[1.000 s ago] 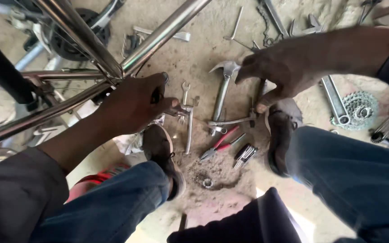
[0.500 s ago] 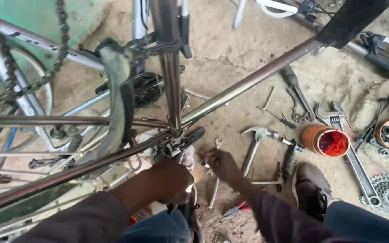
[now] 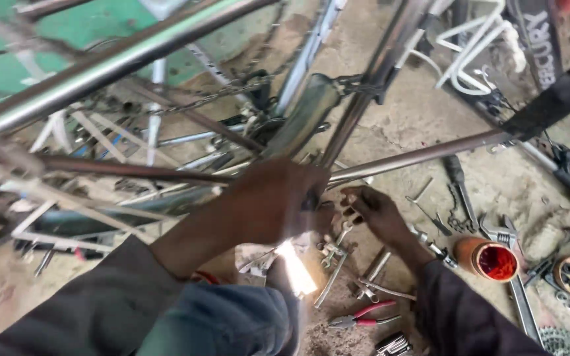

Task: The person applies red grease to a bicycle headset bearing and inserts it into the frame's head tube. They then wipe the bearing and the frame with a cloth before reinserting the bearing into the head tube.

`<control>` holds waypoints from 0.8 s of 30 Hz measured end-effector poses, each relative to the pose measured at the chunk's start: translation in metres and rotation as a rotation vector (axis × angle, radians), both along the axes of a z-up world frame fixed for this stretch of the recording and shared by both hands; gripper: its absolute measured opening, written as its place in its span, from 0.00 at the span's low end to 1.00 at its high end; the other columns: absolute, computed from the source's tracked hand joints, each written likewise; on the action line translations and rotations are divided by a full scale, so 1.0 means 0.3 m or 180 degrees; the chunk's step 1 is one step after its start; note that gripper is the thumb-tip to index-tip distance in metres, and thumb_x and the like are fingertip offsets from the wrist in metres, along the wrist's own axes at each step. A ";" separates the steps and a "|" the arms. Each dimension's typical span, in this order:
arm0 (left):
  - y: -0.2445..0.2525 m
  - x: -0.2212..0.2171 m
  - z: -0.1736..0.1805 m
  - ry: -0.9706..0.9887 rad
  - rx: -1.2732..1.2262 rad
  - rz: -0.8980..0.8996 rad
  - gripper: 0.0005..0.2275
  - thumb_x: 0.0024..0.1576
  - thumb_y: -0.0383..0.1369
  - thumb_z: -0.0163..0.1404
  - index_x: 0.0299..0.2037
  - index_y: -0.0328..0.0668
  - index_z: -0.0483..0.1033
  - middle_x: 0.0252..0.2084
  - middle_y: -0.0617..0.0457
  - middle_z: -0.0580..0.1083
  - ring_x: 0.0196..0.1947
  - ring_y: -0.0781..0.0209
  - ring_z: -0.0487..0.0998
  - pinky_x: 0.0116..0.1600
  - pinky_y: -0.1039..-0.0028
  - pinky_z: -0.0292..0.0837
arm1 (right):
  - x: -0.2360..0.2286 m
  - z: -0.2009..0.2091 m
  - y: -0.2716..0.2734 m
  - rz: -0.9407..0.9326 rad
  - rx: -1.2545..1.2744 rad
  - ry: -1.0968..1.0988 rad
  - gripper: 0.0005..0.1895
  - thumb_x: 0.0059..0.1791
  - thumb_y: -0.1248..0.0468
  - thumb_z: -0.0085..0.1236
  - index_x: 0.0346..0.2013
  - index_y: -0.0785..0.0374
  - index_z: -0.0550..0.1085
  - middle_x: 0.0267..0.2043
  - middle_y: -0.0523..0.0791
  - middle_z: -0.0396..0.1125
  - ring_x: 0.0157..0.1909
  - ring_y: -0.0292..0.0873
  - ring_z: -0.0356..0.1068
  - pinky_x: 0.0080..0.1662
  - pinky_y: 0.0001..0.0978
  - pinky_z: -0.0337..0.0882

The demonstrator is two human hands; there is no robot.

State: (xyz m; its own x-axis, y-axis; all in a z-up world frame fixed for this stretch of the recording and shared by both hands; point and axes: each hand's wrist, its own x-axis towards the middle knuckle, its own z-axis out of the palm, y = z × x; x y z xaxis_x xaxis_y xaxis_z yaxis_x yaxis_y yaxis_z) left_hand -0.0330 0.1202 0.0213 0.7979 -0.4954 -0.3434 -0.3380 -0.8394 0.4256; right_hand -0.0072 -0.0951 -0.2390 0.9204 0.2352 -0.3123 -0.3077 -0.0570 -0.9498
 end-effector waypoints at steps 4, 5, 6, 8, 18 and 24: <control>0.091 -0.067 0.101 -0.0466 -0.0584 0.0488 0.23 0.51 0.58 0.55 0.35 0.45 0.71 0.27 0.39 0.76 0.37 0.30 0.80 0.42 0.48 0.74 | -0.012 0.454 0.101 0.1271 -0.0481 -0.0336 0.17 0.52 0.56 0.59 0.52 0.63 0.79 0.42 0.55 0.76 0.43 0.51 0.75 0.40 0.40 0.77; 0.117 -0.091 0.121 -0.0537 -0.0727 0.0715 0.24 0.51 0.58 0.56 0.33 0.44 0.71 0.26 0.39 0.76 0.35 0.31 0.81 0.41 0.50 0.74 | -0.027 0.579 0.138 0.1645 -0.0701 -0.0439 0.16 0.53 0.55 0.57 0.50 0.61 0.80 0.40 0.54 0.76 0.40 0.52 0.73 0.36 0.37 0.76; 0.148 -0.110 0.113 -0.0556 -0.0743 0.0757 0.24 0.51 0.58 0.56 0.33 0.44 0.71 0.26 0.39 0.76 0.35 0.31 0.81 0.41 0.50 0.74 | -0.032 0.635 0.155 0.1687 -0.0720 -0.0455 0.16 0.53 0.55 0.57 0.50 0.61 0.80 0.40 0.54 0.76 0.40 0.52 0.73 0.36 0.37 0.76; 0.220 -0.153 0.081 -0.1128 -0.1354 0.0958 0.22 0.52 0.54 0.60 0.31 0.45 0.70 0.20 0.43 0.74 0.25 0.39 0.80 0.30 0.58 0.73 | -0.042 0.737 0.203 0.1917 -0.0972 -0.0808 0.14 0.52 0.57 0.58 0.47 0.61 0.80 0.36 0.51 0.76 0.39 0.47 0.73 0.41 0.39 0.76; 0.563 -0.587 -0.162 -0.1232 -0.2043 0.2709 0.16 0.58 0.45 0.57 0.28 0.45 0.66 0.20 0.60 0.62 0.24 0.68 0.59 0.29 0.69 0.55 | -0.156 0.822 0.621 0.3773 -0.3094 -0.1120 0.22 0.53 0.47 0.46 0.60 0.41 0.75 0.62 0.32 0.75 0.61 0.35 0.75 0.57 0.33 0.71; 0.714 -0.914 -0.377 -0.0498 -0.3043 0.4281 0.13 0.58 0.41 0.55 0.27 0.44 0.70 0.26 0.51 0.83 0.30 0.65 0.83 0.36 0.74 0.71 | -0.337 0.863 0.865 0.3835 -0.3493 -0.0120 0.24 0.52 0.52 0.53 0.65 0.39 0.74 0.61 0.34 0.75 0.64 0.36 0.74 0.58 0.39 0.72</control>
State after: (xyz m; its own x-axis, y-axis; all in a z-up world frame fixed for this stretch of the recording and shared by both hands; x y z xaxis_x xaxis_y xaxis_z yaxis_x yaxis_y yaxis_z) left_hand -0.3073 0.3344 -0.0917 0.7975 0.5614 -0.2209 0.2796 -0.0195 0.9599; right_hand -0.1082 0.1643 0.0198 0.3894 0.4763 -0.7884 0.4340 -0.8498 -0.2990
